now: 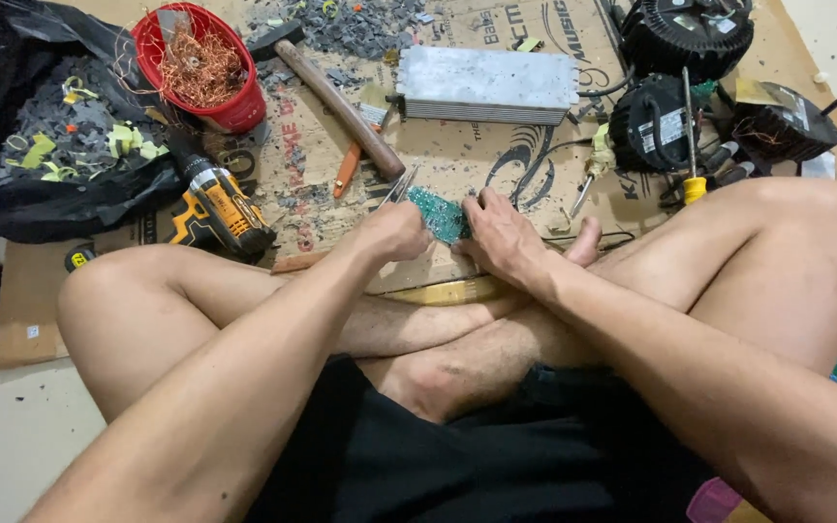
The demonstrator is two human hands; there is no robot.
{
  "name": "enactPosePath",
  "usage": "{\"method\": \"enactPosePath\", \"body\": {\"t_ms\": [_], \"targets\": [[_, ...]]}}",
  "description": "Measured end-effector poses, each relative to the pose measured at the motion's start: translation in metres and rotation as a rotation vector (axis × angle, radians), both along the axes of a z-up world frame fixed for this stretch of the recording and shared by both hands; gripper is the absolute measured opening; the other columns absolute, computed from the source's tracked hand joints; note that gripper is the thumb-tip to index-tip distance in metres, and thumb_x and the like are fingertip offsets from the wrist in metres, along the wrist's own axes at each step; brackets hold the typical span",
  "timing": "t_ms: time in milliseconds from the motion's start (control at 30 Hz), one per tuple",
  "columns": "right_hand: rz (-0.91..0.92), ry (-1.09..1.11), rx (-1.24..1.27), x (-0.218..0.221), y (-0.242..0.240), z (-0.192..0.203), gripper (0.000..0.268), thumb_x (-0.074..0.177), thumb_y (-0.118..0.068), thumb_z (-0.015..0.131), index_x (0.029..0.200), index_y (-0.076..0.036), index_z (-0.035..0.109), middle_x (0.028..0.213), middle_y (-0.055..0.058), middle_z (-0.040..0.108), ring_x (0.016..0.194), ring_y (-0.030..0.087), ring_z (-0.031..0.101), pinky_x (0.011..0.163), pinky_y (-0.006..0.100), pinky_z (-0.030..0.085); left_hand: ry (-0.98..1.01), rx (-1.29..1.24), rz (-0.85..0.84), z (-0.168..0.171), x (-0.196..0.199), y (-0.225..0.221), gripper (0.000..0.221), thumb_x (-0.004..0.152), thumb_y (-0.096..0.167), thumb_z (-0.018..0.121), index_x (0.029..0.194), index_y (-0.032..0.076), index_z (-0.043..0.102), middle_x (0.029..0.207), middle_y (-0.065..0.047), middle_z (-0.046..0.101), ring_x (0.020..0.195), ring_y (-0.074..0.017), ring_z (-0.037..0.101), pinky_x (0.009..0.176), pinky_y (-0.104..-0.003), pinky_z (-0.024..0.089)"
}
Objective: A person is sitting on the floor and using a utility knife to scrape components or solder off a small circuit board.
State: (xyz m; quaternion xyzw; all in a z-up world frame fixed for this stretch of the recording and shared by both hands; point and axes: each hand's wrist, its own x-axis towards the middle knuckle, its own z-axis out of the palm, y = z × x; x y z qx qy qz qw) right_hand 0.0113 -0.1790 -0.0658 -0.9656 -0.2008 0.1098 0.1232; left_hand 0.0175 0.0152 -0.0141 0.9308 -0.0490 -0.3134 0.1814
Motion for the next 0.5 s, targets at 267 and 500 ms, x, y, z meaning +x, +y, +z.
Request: {"method": "enactPosePath", "body": {"t_ms": [267, 500], "targets": [[0.003, -0.027, 0.003, 0.001, 0.000, 0.000, 0.048, 0.087, -0.031, 0.079, 0.116, -0.008, 0.048, 0.107, 0.014, 0.048, 0.105, 0.037, 0.061, 0.081, 0.050, 0.060, 0.021, 0.026, 0.046, 0.006, -0.005, -0.002, 0.040, 0.090, 0.036, 0.057, 0.107, 0.007, 0.078, 0.118, -0.023, 0.072, 0.121, -0.0386, 0.065, 0.100, -0.052, 0.052], [0.003, -0.048, -0.021, 0.001, -0.001, -0.006, 0.049, 0.088, -0.033, 0.077, 0.117, -0.009, 0.047, 0.107, 0.013, 0.047, 0.106, 0.037, 0.061, 0.083, 0.051, 0.061, 0.055, -0.001, 0.141, -0.048, 0.015, -0.004, 0.025, 0.075, 0.020, 0.063, 0.085, 0.004, 0.078, 0.076, -0.019, 0.074, 0.084, -0.0376, 0.076, 0.081, -0.050, 0.058]]}}
